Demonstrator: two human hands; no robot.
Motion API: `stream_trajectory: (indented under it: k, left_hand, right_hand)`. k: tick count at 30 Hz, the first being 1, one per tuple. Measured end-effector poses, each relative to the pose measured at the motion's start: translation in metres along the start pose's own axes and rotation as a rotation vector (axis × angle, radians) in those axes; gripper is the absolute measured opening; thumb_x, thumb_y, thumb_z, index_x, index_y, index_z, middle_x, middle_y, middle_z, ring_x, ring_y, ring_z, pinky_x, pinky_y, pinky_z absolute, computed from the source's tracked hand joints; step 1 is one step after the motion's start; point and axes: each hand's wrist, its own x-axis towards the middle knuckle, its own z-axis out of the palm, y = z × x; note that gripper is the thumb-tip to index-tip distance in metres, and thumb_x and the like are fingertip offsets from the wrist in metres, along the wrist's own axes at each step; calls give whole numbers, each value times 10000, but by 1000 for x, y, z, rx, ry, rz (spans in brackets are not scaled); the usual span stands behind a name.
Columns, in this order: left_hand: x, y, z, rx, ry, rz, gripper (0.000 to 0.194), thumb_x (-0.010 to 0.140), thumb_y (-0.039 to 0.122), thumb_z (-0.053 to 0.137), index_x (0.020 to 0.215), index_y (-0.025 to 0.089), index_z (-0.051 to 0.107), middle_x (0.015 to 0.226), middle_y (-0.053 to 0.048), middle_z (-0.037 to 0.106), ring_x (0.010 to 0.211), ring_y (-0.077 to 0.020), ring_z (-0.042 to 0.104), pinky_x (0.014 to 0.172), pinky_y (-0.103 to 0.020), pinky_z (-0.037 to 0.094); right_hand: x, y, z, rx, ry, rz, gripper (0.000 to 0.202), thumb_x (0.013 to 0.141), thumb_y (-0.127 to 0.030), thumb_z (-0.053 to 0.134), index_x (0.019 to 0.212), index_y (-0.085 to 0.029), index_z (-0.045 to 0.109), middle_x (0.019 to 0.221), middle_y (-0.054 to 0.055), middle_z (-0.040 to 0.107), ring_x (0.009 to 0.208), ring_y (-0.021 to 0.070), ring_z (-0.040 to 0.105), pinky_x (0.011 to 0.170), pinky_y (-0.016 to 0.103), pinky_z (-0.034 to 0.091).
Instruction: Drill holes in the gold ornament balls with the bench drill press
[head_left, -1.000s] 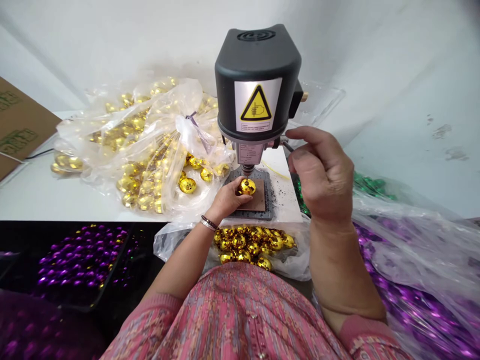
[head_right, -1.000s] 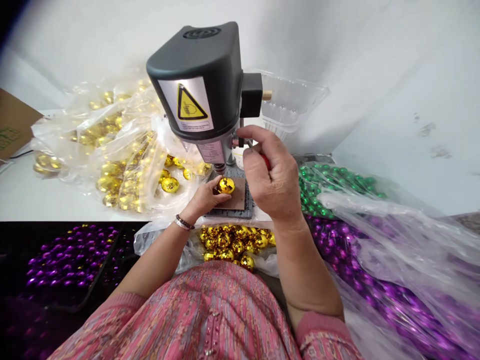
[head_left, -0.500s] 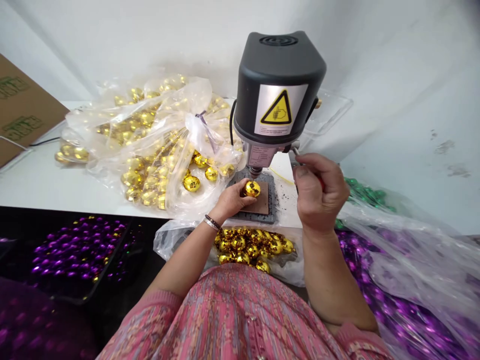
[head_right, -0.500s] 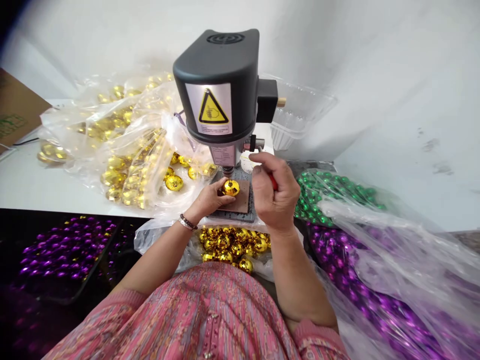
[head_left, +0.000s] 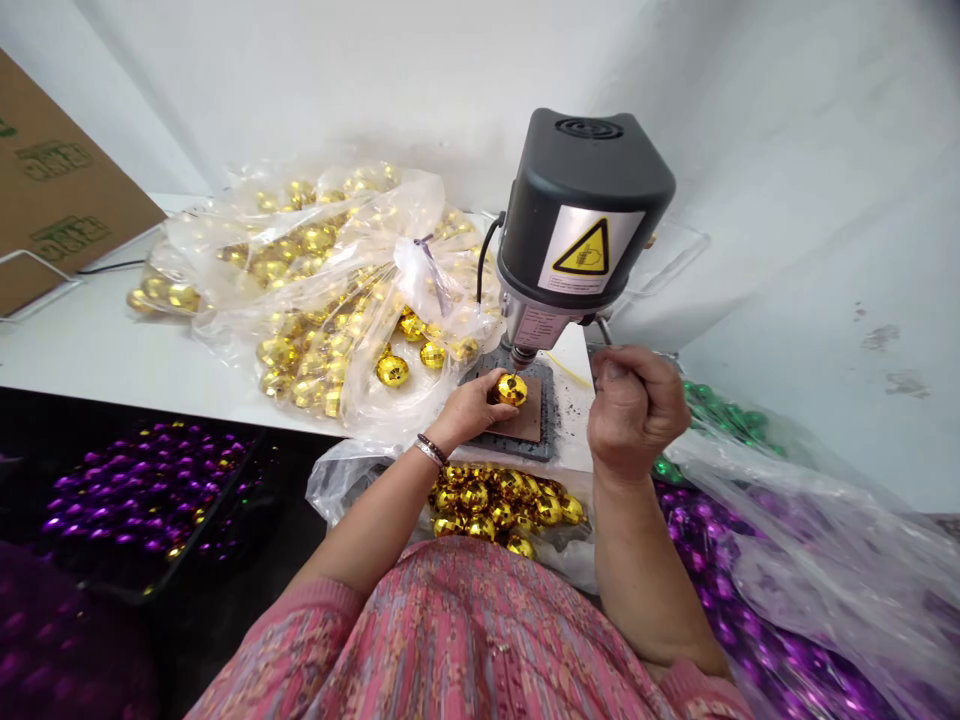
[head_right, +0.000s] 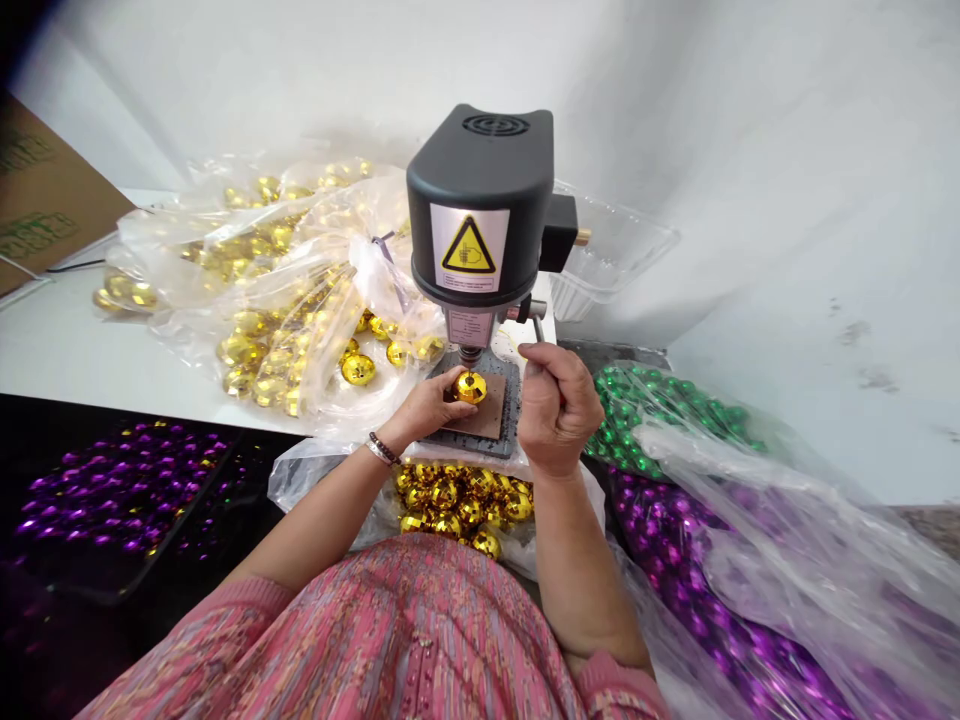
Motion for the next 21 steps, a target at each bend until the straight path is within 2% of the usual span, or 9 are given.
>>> stream_trajectory:
  k: [4, 7, 9, 12, 14, 16, 21]
  left_hand:
    - [1, -2, 1, -18, -13, 10, 695, 783, 313, 791, 1440, 186, 600, 1189, -83, 764, 1056, -273, 701, 935, -341, 529]
    - [1, -4, 2, -50, -19, 18, 708, 777, 319, 795, 1444, 192, 594, 1185, -74, 765, 1054, -265, 703, 942, -336, 527]
    - [1, -5, 2, -75, -18, 18, 721, 775, 312, 792, 1453, 185, 583, 1203, -77, 758, 1066, -263, 699, 952, -339, 523]
    - [0, -4, 3, -92, -7, 21, 718, 762, 279, 785, 1443, 176, 580, 1191, -68, 754, 1064, -253, 690, 959, -340, 518]
    - [-4, -4, 3, -107, -3, 41, 685, 743, 246, 778, 1401, 177, 599, 1153, -48, 753, 1039, -237, 685, 945, -327, 519]
    - [-9, -4, 2, -138, 6, 65, 638, 727, 227, 770, 1344, 176, 616, 1115, -31, 746, 1009, -219, 678, 922, -311, 522]
    - [-32, -7, -7, -169, 7, 108, 583, 732, 237, 750, 1293, 170, 608, 1044, -14, 719, 926, -188, 660, 850, -283, 526]
  right_hand:
    - [-13, 9, 0, 54, -10, 23, 131, 905, -261, 606, 892, -231, 733, 810, -7, 721, 711, 97, 666, 689, 259, 549]
    - [-13, 6, 1, 68, 3, 45, 130, 910, -283, 609, 879, -222, 720, 790, -10, 699, 687, 87, 642, 680, 261, 538]
    - [0, -3, 3, 65, 20, 67, 147, 921, -315, 606, 927, -221, 719, 745, -18, 657, 649, 74, 606, 640, 248, 505]
    - [34, -23, 9, 68, 27, 107, 247, 950, -410, 571, 1003, -213, 711, 639, -40, 558, 555, 53, 517, 544, 217, 410]
    - [58, -35, 13, 106, 3, 163, 294, 952, -443, 562, 959, -181, 697, 609, -48, 525, 519, 37, 484, 542, 212, 408]
    - [74, -42, 17, 131, -28, 218, 278, 949, -407, 563, 910, -157, 680, 554, -61, 476, 480, 31, 445, 509, 204, 371]
    - [81, -45, 21, 189, -28, 269, 249, 947, -363, 553, 856, -147, 636, 509, -75, 422, 420, 24, 363, 430, 191, 245]
